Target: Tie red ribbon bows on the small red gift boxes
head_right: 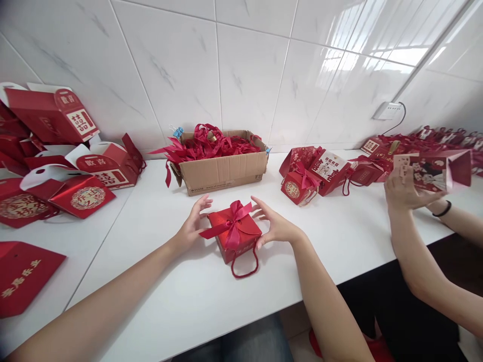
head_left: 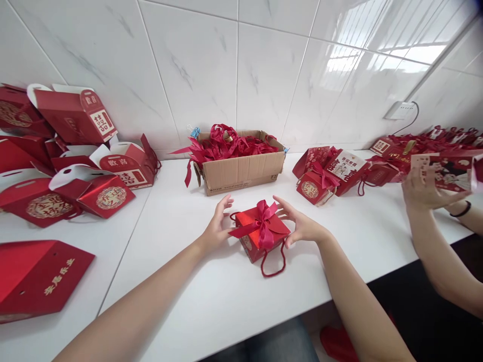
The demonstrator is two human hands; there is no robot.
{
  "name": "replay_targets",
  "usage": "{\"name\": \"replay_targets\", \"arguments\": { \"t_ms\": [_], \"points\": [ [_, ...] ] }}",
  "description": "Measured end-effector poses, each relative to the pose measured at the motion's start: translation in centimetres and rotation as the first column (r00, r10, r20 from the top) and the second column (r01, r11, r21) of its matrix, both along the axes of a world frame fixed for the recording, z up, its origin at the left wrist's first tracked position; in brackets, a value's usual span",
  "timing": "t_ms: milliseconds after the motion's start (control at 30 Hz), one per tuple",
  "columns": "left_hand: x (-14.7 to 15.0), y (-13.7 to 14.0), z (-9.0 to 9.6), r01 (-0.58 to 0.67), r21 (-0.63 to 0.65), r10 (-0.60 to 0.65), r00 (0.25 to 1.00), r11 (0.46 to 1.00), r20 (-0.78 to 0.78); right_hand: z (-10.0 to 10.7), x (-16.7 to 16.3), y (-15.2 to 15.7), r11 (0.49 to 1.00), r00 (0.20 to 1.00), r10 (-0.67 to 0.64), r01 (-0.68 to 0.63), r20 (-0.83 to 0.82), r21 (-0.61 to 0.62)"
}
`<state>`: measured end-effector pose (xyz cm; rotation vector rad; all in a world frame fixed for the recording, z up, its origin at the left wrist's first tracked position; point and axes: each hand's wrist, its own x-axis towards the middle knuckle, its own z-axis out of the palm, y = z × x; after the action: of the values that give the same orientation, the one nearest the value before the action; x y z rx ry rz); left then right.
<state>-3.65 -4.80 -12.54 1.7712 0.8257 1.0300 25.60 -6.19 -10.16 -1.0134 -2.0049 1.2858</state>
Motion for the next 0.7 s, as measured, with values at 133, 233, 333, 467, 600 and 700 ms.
{"name": "replay_targets", "arguments": {
  "t_ms": [133, 233, 333, 467, 600, 700],
  "points": [
    [0.2, 0.0, 0.1, -0.012, -0.077, 0.009, 0.999, 0.997, -0.049, 0.6, -1.3, -0.6, 0.998, 0.997, 0.051, -0.053, 0.053, 0.033],
    [0.5, -0.1, 0.0, -0.073, -0.064, 0.066, 0.993, 0.995, -0.100, 1.0, -2.3, -1.2, 0.998, 0.998, 0.044, -0.046, 0.047, 0.037],
    [0.7, -0.3, -0.1, -0.147, -0.079, 0.132, 0.976, 0.986, -0.171, 1.0, -1.8, -2.2, 0.998, 0.996, -0.055, 0.052, 0.069, 0.034],
    [1.0, -0.5, 0.1, -0.167, -0.062, 0.149, 0.962, 0.984, -0.230, -0.2, 2.1, -5.2, 0.968, 0.962, -0.251, 0.249, 0.108, 0.035],
    [1.4, -0.8, 0.1, -0.160, -0.027, 0.147, 0.954, 0.987, -0.263, -1.8, 8.2, -8.3, 0.835, 0.834, -0.549, 0.550, 0.055, -0.017],
    [1.5, -0.7, 0.1, -0.128, 0.001, 0.123, 0.951, 0.992, -0.283, -2.7, 11.7, -8.8, 0.593, 0.594, -0.804, 0.804, -0.016, 0.039]
  ]
}}
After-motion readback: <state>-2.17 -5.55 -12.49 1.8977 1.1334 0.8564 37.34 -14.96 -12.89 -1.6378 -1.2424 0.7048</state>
